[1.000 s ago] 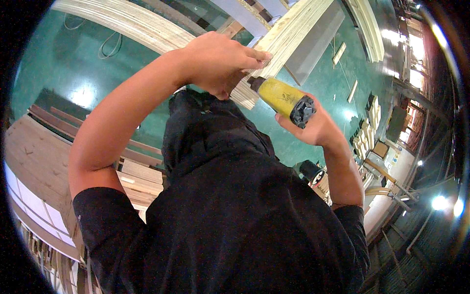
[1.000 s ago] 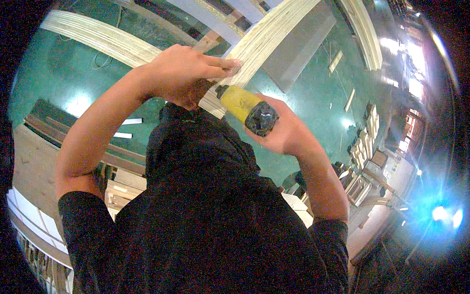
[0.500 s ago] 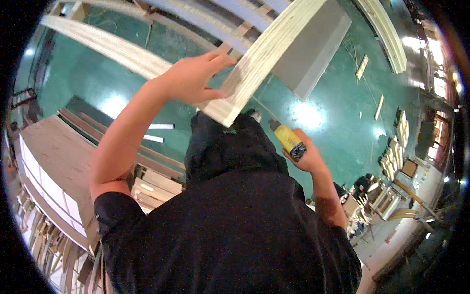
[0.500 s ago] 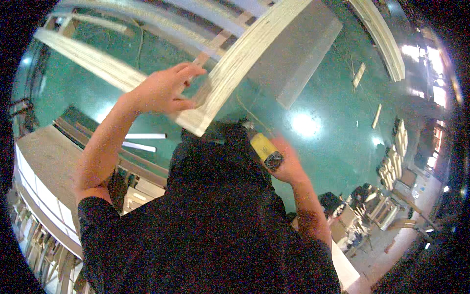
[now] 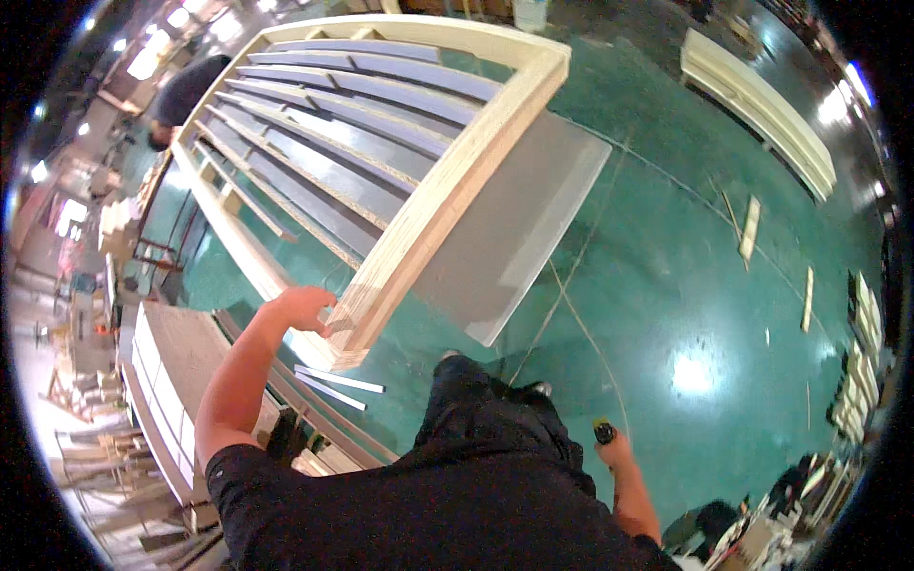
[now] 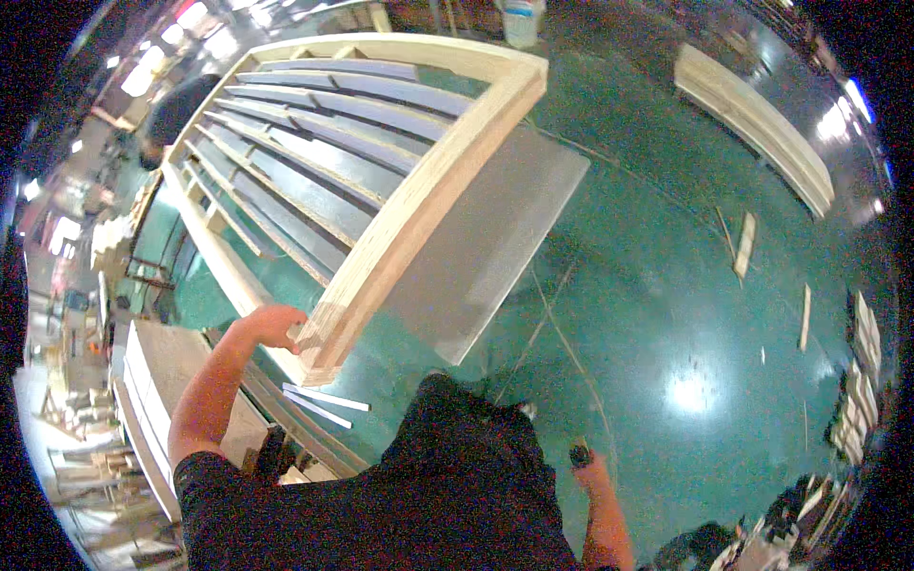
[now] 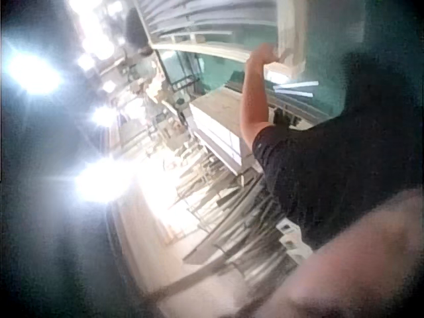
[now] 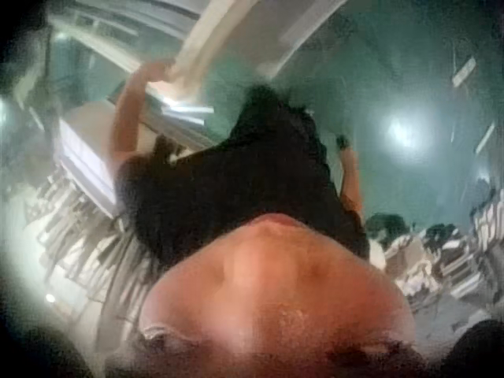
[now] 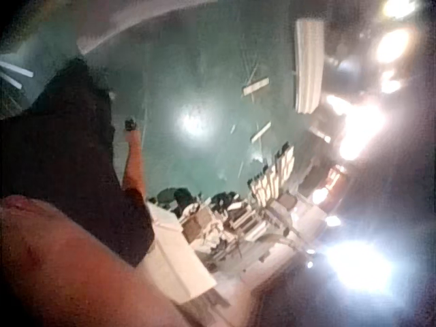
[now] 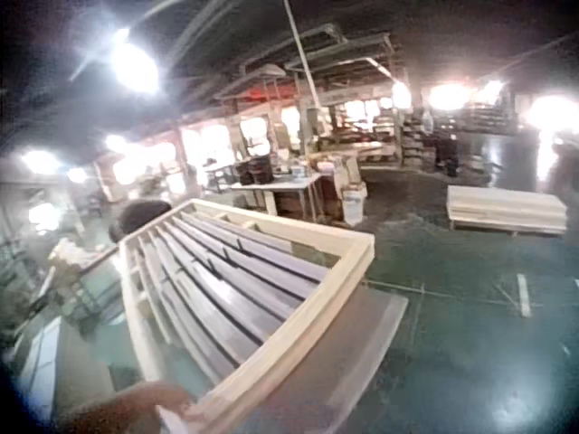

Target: The person assembles a large wooden frame structure using a pneumatic nail gun. They position long wooden planks onto a pre-existing frame and secure them with nails. The person also retrieves small wooden blocks from a bucket and attaches them to the frame as supports.

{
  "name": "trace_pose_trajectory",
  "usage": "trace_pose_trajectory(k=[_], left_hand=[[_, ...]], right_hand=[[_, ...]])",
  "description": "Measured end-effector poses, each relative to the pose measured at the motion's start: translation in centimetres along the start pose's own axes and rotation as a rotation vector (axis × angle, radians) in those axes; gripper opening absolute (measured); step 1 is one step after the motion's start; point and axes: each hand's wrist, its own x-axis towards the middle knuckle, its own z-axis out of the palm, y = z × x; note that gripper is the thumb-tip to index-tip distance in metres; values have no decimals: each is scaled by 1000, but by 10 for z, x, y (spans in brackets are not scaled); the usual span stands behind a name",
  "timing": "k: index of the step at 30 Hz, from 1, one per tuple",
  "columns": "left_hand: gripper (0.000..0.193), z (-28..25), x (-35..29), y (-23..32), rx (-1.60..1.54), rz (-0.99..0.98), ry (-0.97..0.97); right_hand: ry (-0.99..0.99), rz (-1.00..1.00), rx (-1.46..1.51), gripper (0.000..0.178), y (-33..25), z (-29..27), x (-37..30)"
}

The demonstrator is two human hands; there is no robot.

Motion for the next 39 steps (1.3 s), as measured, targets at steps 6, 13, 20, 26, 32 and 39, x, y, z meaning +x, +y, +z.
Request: trace_pose_trajectory(k=[6, 13, 20, 26, 32, 39], left_hand=[[31, -78, 21, 72, -245, -125, 627], [16, -176, 147, 264, -389, 140, 955], [16, -296, 310, 370, -692, 396, 1053], [18, -435, 374, 362, -711, 233, 1295], [45, -502, 458, 343, -553, -329, 1241], [50, -521, 517, 351, -632, -557, 888]], right_hand=[[69, -155, 81, 68, 38, -106, 96], [144, -156, -321, 56, 47, -298, 228], [195, -18, -429, 45, 62, -459, 295], [37, 18, -535, 48, 104, -534, 426], [-172, -133, -208, 51, 6, -629, 597], [-9, -363, -599, 56, -166, -769, 861]])
